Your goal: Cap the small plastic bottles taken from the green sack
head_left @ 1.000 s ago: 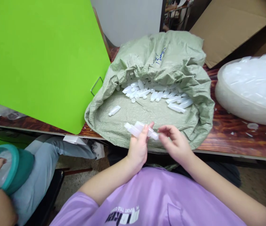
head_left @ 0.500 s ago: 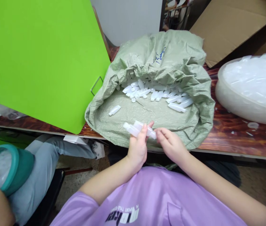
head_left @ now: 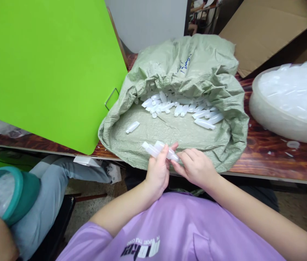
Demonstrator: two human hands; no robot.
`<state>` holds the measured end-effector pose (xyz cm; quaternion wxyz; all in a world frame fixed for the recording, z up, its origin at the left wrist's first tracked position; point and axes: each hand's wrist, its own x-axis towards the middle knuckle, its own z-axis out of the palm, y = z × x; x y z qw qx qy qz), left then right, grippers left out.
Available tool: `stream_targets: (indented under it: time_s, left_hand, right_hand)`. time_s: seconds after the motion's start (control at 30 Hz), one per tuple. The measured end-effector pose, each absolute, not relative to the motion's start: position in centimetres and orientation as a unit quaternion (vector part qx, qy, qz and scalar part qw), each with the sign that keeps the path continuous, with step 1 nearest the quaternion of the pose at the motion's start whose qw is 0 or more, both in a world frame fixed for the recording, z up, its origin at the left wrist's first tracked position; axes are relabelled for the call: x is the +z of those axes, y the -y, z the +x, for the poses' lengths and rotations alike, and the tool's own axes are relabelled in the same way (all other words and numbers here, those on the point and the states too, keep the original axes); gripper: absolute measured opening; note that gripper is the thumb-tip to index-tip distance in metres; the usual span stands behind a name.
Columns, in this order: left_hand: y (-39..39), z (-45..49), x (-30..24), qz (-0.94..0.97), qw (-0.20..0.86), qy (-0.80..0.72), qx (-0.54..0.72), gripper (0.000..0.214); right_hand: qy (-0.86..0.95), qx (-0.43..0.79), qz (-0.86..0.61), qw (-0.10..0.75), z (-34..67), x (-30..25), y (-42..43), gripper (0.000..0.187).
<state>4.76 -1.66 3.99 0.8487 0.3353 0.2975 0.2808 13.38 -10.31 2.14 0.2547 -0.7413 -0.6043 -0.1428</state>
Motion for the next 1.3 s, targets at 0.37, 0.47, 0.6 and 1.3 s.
stream_targets:
  time_s: [0.37,0.47,0.6,1.3]
  left_hand:
    - [-0.7,2.7,4.3,0.422,0.814,-0.287,0.277,0.029]
    - [-1.8,-0.2,4.7,0.583,0.725,-0.273,0.245,0.025]
    - [-2.3,-3.6,4.0,0.73,0.651,-0.207,0.03,0.022]
    - [-3.3,-1.2,3.8,0.791,0.544,-0.156,-0.235,0.041]
  right_hand:
    - [0.575,0.254,-0.667,0.4,12.6,2.9,8.8,0.033]
    - [0.616,0.239,-0.672,0.335,14.8,4.1,7.9,0.038]
    - [0.535,0.076,-0.815,0.21,19.6,5.2,3.7,0.036]
    - [0.575,0.24,-0.739,0.255,21.1,5.9,1.5,0.034]
